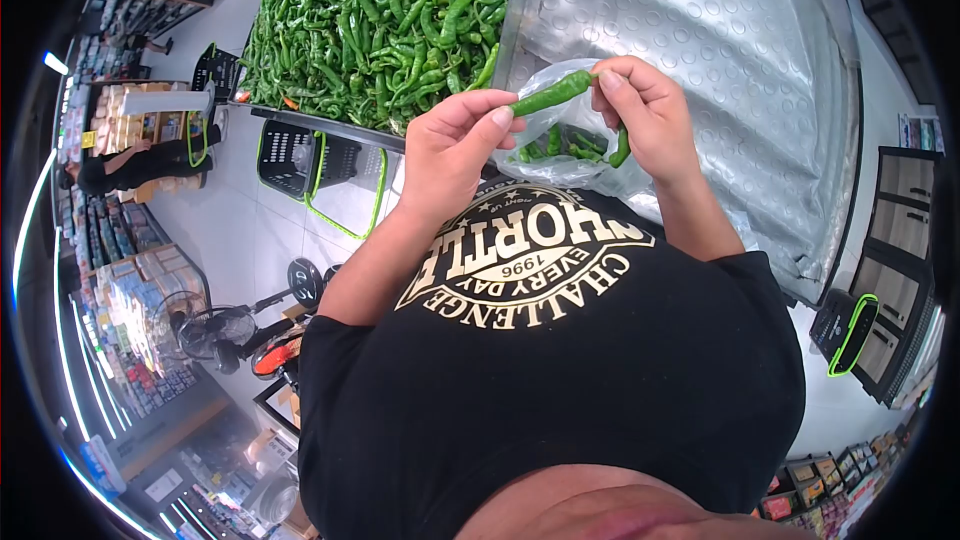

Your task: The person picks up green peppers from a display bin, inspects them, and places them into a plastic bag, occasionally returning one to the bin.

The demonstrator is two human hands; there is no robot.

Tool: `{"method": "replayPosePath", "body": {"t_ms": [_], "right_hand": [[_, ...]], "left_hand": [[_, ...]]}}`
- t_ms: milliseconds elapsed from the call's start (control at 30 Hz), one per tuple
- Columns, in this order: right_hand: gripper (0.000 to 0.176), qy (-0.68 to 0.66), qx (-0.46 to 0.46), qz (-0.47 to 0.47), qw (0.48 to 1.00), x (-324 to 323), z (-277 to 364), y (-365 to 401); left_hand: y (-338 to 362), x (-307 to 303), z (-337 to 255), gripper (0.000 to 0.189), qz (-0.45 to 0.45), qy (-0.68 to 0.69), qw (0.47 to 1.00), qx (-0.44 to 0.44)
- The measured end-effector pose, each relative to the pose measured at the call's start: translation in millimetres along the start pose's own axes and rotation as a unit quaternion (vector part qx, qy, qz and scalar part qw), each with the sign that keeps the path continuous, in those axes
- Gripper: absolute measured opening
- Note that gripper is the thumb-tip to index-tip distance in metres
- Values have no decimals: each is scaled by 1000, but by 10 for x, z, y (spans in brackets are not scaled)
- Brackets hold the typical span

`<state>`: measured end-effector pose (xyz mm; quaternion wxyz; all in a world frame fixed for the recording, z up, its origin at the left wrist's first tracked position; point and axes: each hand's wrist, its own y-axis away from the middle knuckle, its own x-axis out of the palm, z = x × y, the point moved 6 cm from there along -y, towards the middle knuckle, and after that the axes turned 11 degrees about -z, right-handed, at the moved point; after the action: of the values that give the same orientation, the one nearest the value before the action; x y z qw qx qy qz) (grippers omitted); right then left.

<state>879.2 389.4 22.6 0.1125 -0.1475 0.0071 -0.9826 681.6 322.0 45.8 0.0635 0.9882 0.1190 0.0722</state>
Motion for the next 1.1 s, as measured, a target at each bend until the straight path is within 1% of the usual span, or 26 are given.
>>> {"method": "replayPosePath", "body": {"t_ms": [200,267,400,467,500,567,600,633,733,867,1100], "right_hand": [[19,11,7,4,1000,-9,-17,9],[20,9,6,3,1000,-2,-12,9],[19,13,20,3,1000,-2,-17,13],[19,11,21,3,1000,-8,-23,16],[18,13,21,5,1000,-10,-28,18],[18,15,19,9,1000,-9,-36,28],[18,18,20,11,1000,-9,-40,29],[18,21,21,13,999,-4,-44,32],[17,20,25,18,999,14,-40,54],[17,23,28,25,999,25,-54,74],[16,31,39,28,998,40,-54,91]], "left_hand": [[-17,-23,52,19,10,5,1000,-6],[-28,-31,83,14,2,33,998,-45],[-107,-106,118,8,5,67,996,-52],[-175,-166,126,7,-24,120,991,-58],[-223,-179,133,7,-24,120,991,-54],[-348,-269,171,8,-73,126,988,-49],[-413,-299,201,8,-83,130,987,-50],[-485,-318,231,8,-83,131,987,-46],[-692,-399,319,9,-130,116,983,-48],[-943,-375,377,10,-145,74,986,-41],[-1298,-22,242,11,-123,32,992,-19]]}}
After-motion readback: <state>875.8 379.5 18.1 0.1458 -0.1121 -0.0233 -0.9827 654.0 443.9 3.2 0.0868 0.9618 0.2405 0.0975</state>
